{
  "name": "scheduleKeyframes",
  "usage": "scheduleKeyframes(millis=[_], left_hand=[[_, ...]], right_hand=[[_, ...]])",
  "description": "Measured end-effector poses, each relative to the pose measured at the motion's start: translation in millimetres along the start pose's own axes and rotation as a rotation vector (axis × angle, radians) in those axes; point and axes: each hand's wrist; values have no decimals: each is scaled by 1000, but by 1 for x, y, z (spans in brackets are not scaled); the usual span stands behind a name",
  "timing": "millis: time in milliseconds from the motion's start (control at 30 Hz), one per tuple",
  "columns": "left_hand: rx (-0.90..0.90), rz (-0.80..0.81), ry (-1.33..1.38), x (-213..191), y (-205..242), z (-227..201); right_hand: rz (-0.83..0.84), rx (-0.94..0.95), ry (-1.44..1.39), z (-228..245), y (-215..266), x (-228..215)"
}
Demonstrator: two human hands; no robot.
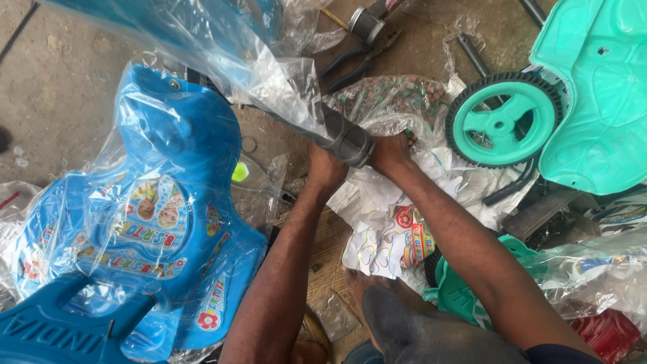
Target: The person assembles a blue plastic tricycle by attaching the handlebar to the frame, securing it with a bolt and nut, and then attaching a wheel to the axle. The person uses pliers and a wrench to tighten the components.
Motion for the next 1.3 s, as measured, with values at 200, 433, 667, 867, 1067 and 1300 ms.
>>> scheduleKeyframes(millis=[200,433,667,867,1067,1300], left_hand=[[-157,33,-129,-3,-3,27],[-59,48,45,12,-8,35],[-95,15,216,20,-23,2],[-75,-19,215,30,-43,-2],[-82,10,309,27,-37,0],[-128,11,232,16,-23,11]], right_hand=[[230,-14,87,-26,-25,27],[94,105,-1801,-63,22,9],[7,55,-2138,-52,32,-22],[-442,71,-885,-58,-4,-5],[-224,16,-125,-12,16,-27],[-211,127,-416,-36,32,-1]])
Point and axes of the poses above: each hand's wrist, its own y-axis away from the middle knuckle, its own x-axis out of the palm, z = x × y, and after that the axes turned 11 degrees about y, right-handed
